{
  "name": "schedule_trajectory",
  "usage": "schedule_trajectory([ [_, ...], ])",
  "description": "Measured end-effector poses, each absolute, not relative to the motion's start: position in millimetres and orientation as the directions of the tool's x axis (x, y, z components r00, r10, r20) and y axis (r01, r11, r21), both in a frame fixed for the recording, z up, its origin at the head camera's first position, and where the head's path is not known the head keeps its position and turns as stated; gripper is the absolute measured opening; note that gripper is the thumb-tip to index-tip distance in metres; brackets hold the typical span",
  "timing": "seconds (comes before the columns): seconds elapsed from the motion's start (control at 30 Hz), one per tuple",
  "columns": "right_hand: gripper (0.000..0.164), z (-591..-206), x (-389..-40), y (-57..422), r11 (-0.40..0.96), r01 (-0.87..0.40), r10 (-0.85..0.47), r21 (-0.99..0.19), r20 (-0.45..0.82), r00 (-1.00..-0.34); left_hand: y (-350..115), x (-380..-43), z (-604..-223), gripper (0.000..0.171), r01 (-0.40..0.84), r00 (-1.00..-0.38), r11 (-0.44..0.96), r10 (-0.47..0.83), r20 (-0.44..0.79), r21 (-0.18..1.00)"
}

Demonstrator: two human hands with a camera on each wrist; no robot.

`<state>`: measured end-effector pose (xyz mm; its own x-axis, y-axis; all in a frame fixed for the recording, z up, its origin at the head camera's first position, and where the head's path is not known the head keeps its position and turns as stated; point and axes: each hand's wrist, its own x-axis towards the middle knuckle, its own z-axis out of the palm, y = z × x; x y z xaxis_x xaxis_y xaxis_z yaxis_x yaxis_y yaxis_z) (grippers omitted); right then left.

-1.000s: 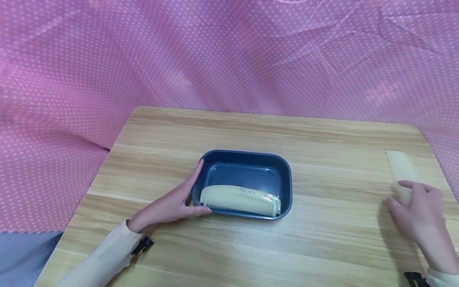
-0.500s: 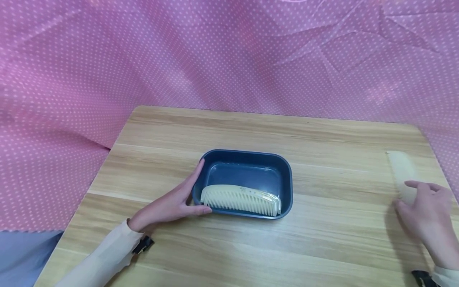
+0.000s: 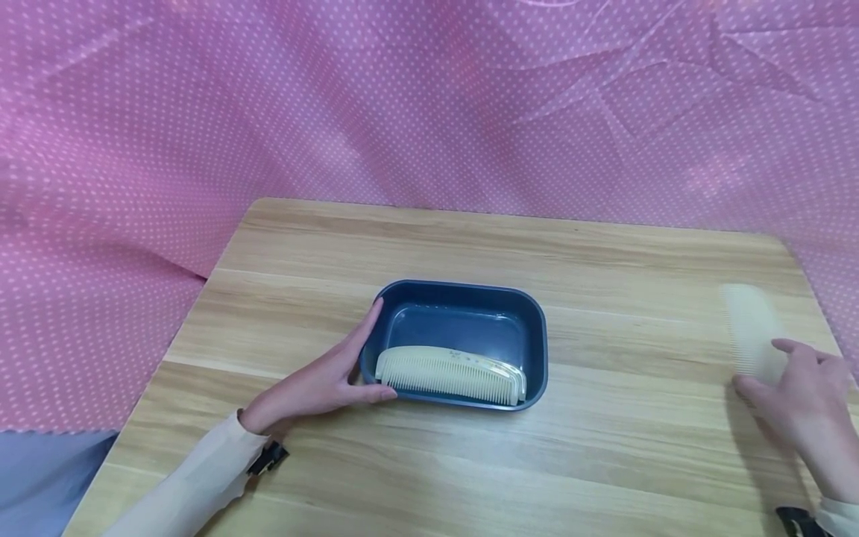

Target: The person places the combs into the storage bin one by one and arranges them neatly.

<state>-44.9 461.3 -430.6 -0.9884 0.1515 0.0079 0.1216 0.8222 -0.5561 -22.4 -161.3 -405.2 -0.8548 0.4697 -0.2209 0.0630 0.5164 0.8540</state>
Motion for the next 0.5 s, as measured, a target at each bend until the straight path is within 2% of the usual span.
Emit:
schedule_trajectory([
  [0.27, 0.083, -426.0, -47.0, 458.3, 0.783, 0.152, 0.182, -0.603, -0.011, -0.983, -161.4, -22.6, -405.9, 0.128, 0.071, -0.855, 0.512, 0.473, -0.212, 0.856],
  [0.5, 0.083, -424.3, -46.4, 455.1, 0.764, 0.163, 0.199, -0.624, -0.012, -0.98, -161.9, -24.0, -408.6, 0.129, 0.09, -0.857, 0.501, 0.48, -0.19, 0.86],
])
